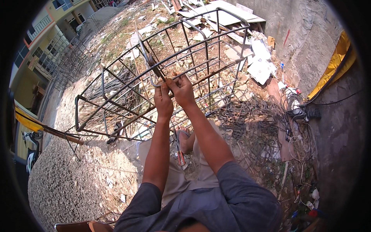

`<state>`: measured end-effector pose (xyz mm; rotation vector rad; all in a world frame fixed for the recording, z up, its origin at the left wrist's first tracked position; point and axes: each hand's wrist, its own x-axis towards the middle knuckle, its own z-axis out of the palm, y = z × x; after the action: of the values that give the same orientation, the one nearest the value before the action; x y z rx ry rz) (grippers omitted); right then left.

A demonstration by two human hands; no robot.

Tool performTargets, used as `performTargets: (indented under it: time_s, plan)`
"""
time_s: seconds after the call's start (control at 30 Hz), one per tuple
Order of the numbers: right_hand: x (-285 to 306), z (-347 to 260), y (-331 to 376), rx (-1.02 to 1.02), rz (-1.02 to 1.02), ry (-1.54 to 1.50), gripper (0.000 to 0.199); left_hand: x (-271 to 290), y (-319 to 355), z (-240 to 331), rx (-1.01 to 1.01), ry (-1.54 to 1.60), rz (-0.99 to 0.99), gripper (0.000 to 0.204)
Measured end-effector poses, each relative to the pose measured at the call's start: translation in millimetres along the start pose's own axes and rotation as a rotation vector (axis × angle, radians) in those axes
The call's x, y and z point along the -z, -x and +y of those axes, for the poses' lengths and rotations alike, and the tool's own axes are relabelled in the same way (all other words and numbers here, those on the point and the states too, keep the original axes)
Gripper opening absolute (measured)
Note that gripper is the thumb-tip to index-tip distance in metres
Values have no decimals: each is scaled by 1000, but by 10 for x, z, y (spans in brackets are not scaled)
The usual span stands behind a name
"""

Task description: The person sits on the ground and assembles a metal frame structure using pliers and a hammer. They bend and secure metal rods into the frame, repeatedly adjusting and tightening connections.

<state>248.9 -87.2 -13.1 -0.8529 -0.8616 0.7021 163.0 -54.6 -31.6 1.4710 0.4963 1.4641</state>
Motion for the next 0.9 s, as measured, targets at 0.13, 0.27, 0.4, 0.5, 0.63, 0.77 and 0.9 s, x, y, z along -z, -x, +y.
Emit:
performTargets:
  time_s: [0.13, 0.27, 0.4, 0.5, 0.63, 0.77, 0.9]
  plan:
    - [84, -35, -33, -66, -3, 136, 38, -66, -11, 74, 34, 22, 8, 31]
    - [237, -281, -61, -200, 75, 138, 30, -41, 29, 87, 55, -47, 34, 34]
    - [575, -453, -143, -218, 206, 45, 37, -43, 52, 70, 77, -70, 61, 35]
    - [788, -526, -265, -189, 254, 5, 35, -54, 48, 72, 68, -76, 55, 34]
    - [894, -610, -392, -193, 280, 55, 37, -32, 41, 57, 75, -69, 45, 34]
    - [910, -647, -423, -195, 312, 161, 42, -60, 54, 105, 102, -54, 46, 34]
    - [909, -680, -435, -243, 235, 214, 41, -31, 52, 107, 66, -94, 34, 34]
